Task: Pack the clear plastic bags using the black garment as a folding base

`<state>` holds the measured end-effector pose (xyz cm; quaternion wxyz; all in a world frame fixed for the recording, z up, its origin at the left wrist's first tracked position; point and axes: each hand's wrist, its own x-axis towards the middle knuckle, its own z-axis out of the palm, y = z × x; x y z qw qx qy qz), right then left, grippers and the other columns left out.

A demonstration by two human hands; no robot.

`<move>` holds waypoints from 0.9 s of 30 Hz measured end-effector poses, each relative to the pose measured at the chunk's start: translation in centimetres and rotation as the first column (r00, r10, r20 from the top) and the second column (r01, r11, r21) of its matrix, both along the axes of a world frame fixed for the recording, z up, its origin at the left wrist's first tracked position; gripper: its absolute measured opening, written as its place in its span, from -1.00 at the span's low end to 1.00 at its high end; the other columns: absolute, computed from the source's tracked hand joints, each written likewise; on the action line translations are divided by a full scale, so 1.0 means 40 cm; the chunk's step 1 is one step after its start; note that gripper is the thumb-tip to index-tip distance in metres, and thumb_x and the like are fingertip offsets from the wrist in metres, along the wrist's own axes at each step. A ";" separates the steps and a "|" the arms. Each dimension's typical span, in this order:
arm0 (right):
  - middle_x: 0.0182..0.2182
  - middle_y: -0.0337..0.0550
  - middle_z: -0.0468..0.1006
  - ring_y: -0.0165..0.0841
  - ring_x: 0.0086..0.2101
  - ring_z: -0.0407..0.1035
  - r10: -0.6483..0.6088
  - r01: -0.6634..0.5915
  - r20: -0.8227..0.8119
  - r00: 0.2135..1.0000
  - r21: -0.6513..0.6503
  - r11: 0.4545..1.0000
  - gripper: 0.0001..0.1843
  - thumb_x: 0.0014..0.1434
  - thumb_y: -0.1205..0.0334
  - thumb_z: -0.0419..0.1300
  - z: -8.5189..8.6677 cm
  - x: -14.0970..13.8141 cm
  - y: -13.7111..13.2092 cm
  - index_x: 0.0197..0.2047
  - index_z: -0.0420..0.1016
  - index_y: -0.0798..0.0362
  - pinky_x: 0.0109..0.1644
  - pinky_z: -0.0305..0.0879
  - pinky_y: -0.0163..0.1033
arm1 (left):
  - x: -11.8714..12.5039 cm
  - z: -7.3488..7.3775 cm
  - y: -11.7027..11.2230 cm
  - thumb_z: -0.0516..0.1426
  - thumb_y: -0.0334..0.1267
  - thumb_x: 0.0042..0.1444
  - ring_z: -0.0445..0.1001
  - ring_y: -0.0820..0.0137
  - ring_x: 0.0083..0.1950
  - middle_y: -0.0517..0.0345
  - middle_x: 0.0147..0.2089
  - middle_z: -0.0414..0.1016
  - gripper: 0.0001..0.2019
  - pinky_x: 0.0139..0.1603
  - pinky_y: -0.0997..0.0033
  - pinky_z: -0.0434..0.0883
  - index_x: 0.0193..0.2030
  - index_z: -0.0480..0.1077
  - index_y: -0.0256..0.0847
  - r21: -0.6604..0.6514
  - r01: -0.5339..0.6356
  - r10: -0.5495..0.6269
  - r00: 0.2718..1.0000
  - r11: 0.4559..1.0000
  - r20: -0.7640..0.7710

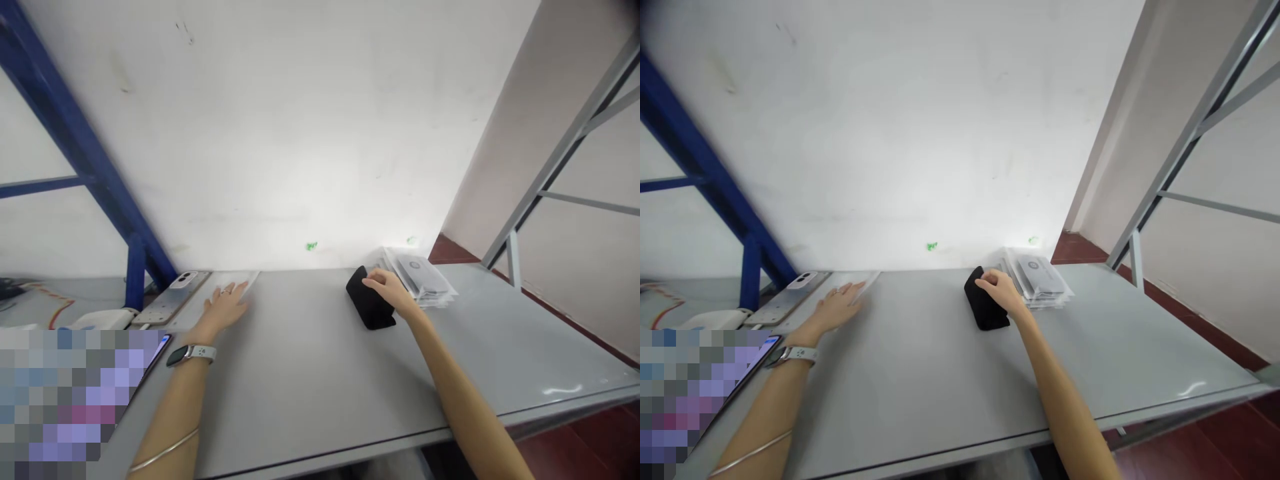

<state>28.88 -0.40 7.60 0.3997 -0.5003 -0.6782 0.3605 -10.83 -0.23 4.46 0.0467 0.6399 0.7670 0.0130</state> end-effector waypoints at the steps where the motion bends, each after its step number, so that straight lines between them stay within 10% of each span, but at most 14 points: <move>1: -0.40 -0.17 0.52 -0.33 -0.39 0.41 0.113 -0.117 -0.089 0.990 -0.043 0.992 -0.72 0.16 -0.04 0.11 0.013 -0.008 -0.010 -0.30 0.38 0.02 -0.31 0.29 -0.24 | 0.001 -0.001 0.001 -0.10 -0.12 0.21 -0.13 -0.20 0.42 -0.09 0.47 -0.13 -0.37 0.27 -0.27 0.04 0.42 -0.08 -0.10 0.006 0.003 -0.003 1.000 1.000 -0.004; 4: -0.22 -0.05 0.57 -0.29 -0.28 0.49 0.339 -0.355 -0.248 0.908 -0.025 0.934 -0.60 0.26 -0.10 -0.02 0.028 -0.028 -0.024 -0.11 0.39 0.04 -0.17 0.35 -0.19 | 0.000 -0.006 0.005 -0.08 -0.09 0.20 -0.10 -0.19 0.42 -0.10 0.46 -0.10 -0.37 0.26 -0.27 0.06 0.41 -0.03 -0.09 0.016 0.008 -0.008 1.000 1.000 -0.010; 8: -0.28 -0.10 0.55 -0.27 -0.26 0.45 0.018 -0.031 0.105 0.994 0.124 0.992 -0.71 0.23 -0.02 0.06 -0.006 -0.015 -0.004 -0.17 0.40 0.02 -0.15 0.32 -0.18 | -0.003 -0.013 0.009 -0.06 -0.08 0.19 -0.10 -0.19 0.42 -0.11 0.46 -0.09 -0.37 0.25 -0.27 0.06 0.40 0.00 -0.08 0.026 0.004 -0.004 1.000 1.000 -0.006; 10: -0.29 -0.10 0.53 -0.22 -0.26 0.43 -0.171 0.115 0.385 0.907 0.164 0.980 -0.73 0.16 0.01 0.14 -0.029 0.003 0.007 -0.17 0.41 0.01 -0.21 0.29 -0.18 | -0.004 -0.016 0.009 -0.07 -0.08 0.19 -0.12 -0.19 0.42 -0.10 0.46 -0.10 -0.38 0.27 -0.27 0.03 0.40 0.00 -0.08 0.031 0.011 -0.011 1.000 0.999 -0.005; 14: -0.36 -0.13 0.51 -0.24 -0.36 0.39 -0.115 0.090 0.639 0.761 0.071 0.993 -0.73 0.12 -0.03 0.19 -0.053 0.032 0.014 -0.26 0.41 -0.01 -0.39 0.17 -0.23 | 0.001 -0.015 0.007 -0.07 -0.09 0.20 -0.14 -0.21 0.42 -0.10 0.47 -0.12 -0.38 0.27 -0.28 0.01 0.40 -0.01 -0.08 0.021 0.018 -0.018 1.000 1.000 -0.002; 21: -0.53 -0.18 0.43 -0.31 -0.49 0.28 -0.035 0.025 0.648 0.761 0.025 0.999 -0.76 0.00 0.20 0.24 -0.042 0.040 0.015 -0.58 0.26 0.00 -0.45 0.07 -0.24 | 0.018 0.009 -0.006 -0.09 -0.12 0.20 -0.15 -0.19 0.43 -0.10 0.47 -0.13 -0.39 0.25 -0.27 0.04 0.40 -0.02 -0.07 0.001 0.013 -0.013 1.000 1.000 0.002; 27: -0.43 -0.20 0.45 -0.33 -0.38 0.33 0.011 -0.077 0.502 0.865 0.112 0.991 -0.81 0.15 0.17 0.05 0.051 -0.021 0.000 -0.48 0.31 0.00 -0.35 0.19 -0.26 | 0.017 -0.001 0.001 -0.08 -0.13 0.21 -0.11 -0.17 0.42 -0.12 0.46 -0.10 -0.41 0.25 -0.26 0.05 0.39 0.01 -0.09 0.043 0.035 -0.035 0.999 0.998 -0.008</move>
